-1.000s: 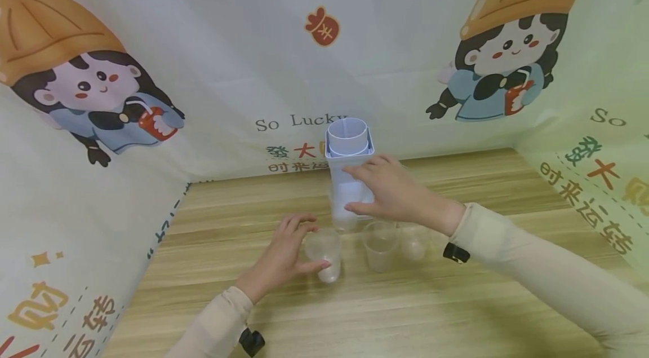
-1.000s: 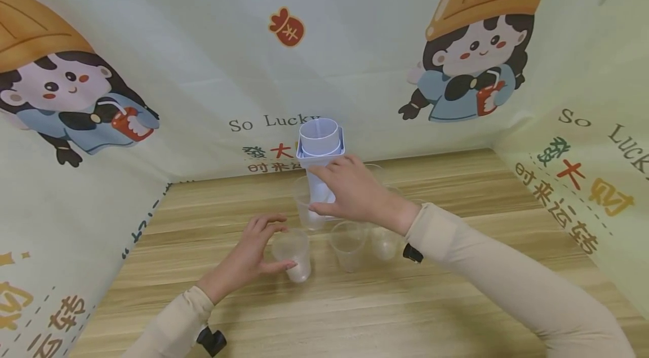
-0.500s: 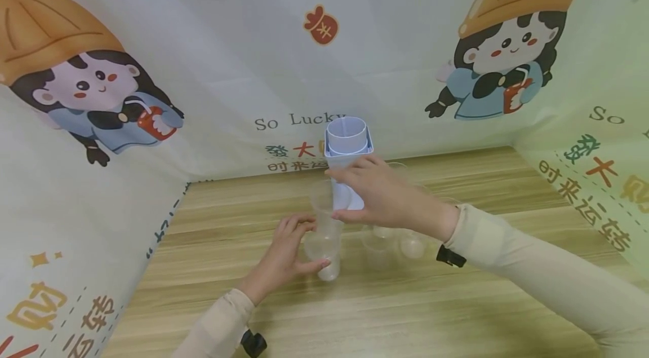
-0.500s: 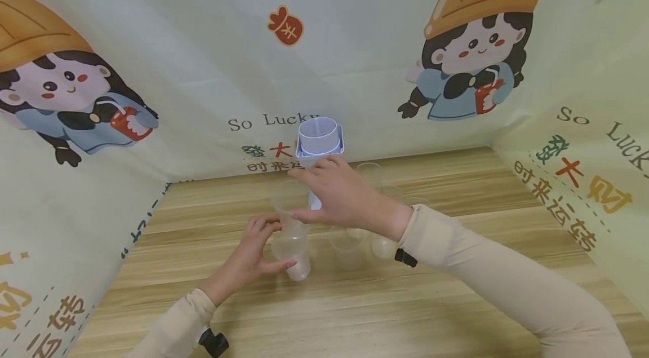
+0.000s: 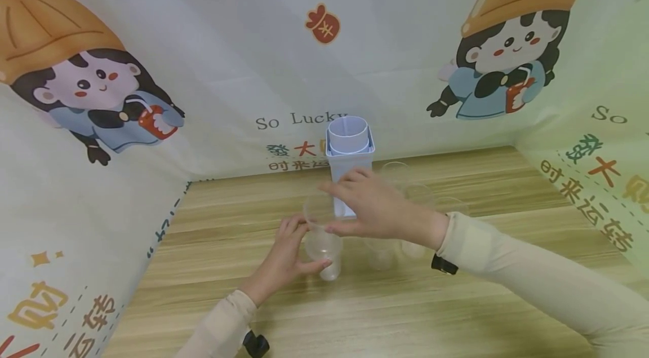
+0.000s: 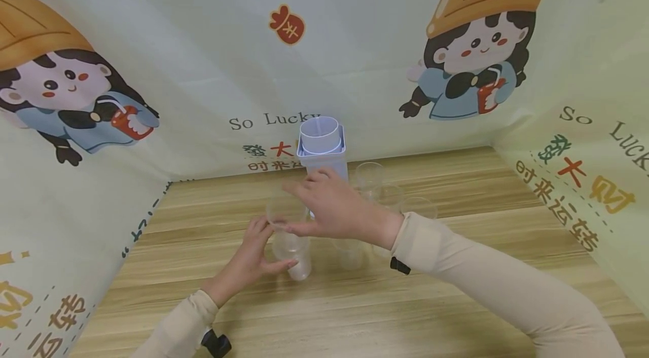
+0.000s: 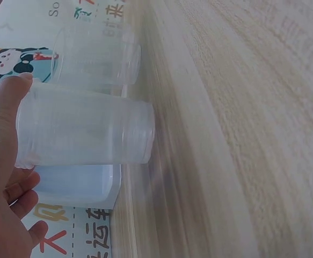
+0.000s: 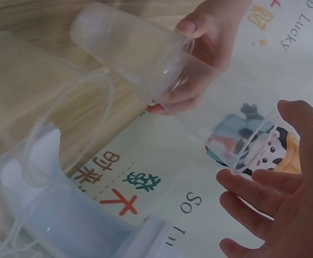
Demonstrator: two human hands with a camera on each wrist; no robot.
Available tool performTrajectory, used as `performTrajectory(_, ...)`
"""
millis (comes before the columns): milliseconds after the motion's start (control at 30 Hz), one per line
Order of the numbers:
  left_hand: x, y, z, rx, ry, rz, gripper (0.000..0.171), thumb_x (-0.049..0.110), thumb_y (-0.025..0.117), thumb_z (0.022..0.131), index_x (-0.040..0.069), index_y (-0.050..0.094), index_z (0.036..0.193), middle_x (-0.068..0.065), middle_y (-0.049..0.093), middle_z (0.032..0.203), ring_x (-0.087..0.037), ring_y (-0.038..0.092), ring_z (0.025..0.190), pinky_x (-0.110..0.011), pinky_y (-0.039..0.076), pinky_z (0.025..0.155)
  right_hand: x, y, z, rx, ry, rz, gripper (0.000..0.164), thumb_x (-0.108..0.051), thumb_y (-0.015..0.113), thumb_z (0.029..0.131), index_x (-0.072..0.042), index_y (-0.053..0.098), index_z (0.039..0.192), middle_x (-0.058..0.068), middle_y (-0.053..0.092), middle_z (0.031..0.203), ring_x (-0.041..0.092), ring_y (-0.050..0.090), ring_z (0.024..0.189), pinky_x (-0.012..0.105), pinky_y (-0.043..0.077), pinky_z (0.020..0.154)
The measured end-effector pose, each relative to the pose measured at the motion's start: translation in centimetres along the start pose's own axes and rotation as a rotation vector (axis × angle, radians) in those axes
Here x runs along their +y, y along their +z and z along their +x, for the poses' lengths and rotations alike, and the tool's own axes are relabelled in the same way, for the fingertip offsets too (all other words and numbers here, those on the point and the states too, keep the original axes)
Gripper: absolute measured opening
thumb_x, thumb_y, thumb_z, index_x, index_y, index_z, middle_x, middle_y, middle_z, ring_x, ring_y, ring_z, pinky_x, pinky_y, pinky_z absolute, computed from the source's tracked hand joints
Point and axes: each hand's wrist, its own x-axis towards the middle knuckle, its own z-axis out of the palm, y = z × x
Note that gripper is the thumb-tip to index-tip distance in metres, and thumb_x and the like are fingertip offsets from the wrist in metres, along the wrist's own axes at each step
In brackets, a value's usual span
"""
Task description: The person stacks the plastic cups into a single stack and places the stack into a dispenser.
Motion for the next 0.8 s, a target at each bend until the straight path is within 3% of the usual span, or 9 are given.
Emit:
performTrajectory(333, -0.1, 0.1, 0.0, 0.018, 0.031, -0.008, 0.066, 0.033, 0.089, 0.069, 0.004, 0.06, 0.12, -0.015, 0.056, 0.132, -0.034, 0.044, 0.128, -0.055, 0.041, 0.107, -0.5, 1.6, -0.4, -0.06, -0.021, 0.032, 0.074, -0.057, 0.066, 0.087, -0.013, 0.049, 0.144, 0.005, 0.07, 0.123, 0.026, 0.059, 0.119, 0.046, 0.04, 0.111)
performTrajectory(800, 0.0, 0.0, -0.1, -0.021, -0.034, -0.034, 0.067, 0.033, 0.088, 0.071, 0.004, 0.06, 0.124, -0.012, 0.054, 0.134, -0.031, 0.043, 0.126, -0.052, 0.042, 0.104, -0.8, 4.2, -0.7, -0.084, -0.046, 0.023, 0.074, -0.059, 0.067, 0.085, -0.014, 0.051, 0.142, 0.002, 0.069, 0.126, 0.023, 0.06, 0.116, 0.045, 0.04, 0.111)
